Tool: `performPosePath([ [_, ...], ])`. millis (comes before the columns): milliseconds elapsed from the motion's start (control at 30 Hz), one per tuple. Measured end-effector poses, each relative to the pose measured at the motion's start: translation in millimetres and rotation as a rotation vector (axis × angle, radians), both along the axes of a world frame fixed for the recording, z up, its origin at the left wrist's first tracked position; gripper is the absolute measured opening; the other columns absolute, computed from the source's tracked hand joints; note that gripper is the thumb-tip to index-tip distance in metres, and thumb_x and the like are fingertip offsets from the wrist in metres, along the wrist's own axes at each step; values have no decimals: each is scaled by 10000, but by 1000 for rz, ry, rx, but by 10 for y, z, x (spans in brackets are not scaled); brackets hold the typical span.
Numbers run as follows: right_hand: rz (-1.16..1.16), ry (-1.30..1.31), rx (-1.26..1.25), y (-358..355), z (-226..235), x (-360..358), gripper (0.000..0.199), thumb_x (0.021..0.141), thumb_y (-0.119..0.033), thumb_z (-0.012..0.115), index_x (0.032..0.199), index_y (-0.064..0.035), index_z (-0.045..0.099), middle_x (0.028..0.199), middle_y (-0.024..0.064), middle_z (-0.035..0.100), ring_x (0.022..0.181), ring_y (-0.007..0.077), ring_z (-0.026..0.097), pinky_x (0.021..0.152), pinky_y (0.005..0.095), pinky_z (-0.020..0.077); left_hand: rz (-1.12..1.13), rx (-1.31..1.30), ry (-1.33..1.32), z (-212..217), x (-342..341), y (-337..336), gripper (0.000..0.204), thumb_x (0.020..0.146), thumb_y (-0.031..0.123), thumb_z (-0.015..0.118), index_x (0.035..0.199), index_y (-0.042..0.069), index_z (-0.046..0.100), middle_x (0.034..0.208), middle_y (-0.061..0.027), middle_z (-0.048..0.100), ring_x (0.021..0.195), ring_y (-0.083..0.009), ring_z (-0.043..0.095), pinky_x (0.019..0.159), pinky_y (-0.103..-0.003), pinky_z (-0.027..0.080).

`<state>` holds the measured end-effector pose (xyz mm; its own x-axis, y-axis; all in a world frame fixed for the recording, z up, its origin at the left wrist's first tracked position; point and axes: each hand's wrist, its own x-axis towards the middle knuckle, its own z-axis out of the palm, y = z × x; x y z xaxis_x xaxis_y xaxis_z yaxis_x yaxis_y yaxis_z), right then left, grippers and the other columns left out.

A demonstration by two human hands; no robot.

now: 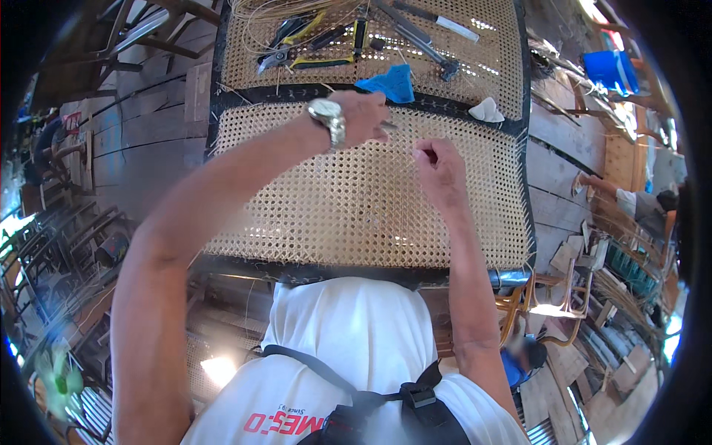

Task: Weaving rattan mesh onto the frame of a wooden chair using an awl and pliers.

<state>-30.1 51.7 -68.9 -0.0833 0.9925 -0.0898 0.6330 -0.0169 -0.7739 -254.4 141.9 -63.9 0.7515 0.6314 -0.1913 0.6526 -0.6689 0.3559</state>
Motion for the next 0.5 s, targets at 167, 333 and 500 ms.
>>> performPosePath([
  [167, -26, 43, 81, -105, 9, 10, 97, 854, -29, 627, 945, -8, 656, 900, 134, 597, 758, 259, 633, 682, 332, 518, 312, -369, 122, -12, 177, -39, 434, 838, 515, 683, 924, 91, 667, 896, -146, 685, 846, -335, 676, 718, -442, 537],
  [333, -26, 43, 62, -99, 50, -1, 100, 861, -40, 623, 950, -3, 649, 902, 132, 597, 763, 259, 636, 687, 338, 520, 427, -241, -69, -465, 113, 14, 502, 811, 574, 682, 815, 72, 665, 822, -155, 695, 793, -356, 674, 731, -446, 529],
  [500, -14, 70, 57, -111, 11, 51, 104, 868, -76, 630, 954, -23, 658, 910, 130, 604, 780, 271, 637, 698, 350, 519, 331, -245, 69, -288, 160, 132, 423, 811, 511, 689, 797, 89, 668, 813, -142, 697, 807, -348, 678, 740, -438, 530],
])
